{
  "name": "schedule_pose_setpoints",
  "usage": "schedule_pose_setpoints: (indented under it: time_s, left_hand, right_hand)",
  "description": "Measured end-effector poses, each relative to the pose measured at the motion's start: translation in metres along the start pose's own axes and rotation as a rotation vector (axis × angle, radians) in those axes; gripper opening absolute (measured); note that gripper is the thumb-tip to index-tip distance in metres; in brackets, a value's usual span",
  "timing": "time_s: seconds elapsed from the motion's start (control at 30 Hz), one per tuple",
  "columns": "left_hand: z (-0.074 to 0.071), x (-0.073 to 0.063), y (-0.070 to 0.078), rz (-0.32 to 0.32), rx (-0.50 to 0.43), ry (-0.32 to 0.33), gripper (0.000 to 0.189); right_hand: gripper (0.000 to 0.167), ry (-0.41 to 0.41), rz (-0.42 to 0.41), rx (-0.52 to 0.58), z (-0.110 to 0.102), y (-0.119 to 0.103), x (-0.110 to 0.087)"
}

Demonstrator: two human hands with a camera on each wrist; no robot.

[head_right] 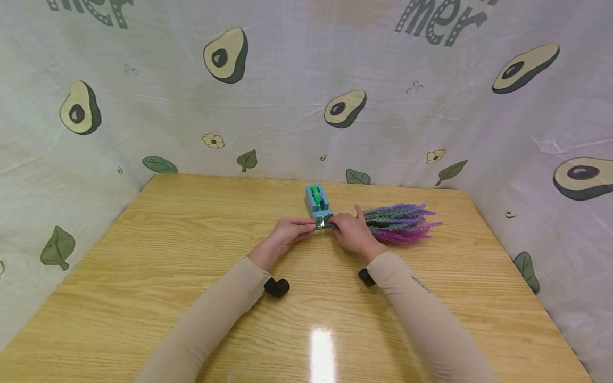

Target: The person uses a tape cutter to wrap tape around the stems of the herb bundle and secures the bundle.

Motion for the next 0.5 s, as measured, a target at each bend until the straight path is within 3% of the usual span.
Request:
schedule_pose_setpoints:
  time_s: [0.23,0.37,0.5]
  left_hand:
    - [0.001,-0.003,0.004,0.028,0.095,0.02,0.029]
    - [0.003,-0.004,0.01,0.09,0.165,0.062,0.026]
    - [0.006,-0.002,0.012,0.137,0.149,0.091,0.03]
  right_hand:
    - [0.023,0.091,0.059,0.22,0.003,0.002,0.003]
    - [0.024,0.171,0.141,0.253,0.004,0.005,0.005]
    - [0.023,0.193,0.196,0.278,0.006,0.008,0.008]
Point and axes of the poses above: each hand's wrist, its own x-axis towards the middle knuckle, its own z-axis out of the palm, y = z × x, the point moved 8 cm from there along x, towards the middle knuckle, and after that the axes turned 6 degrees about x, right-handed, at the moved point
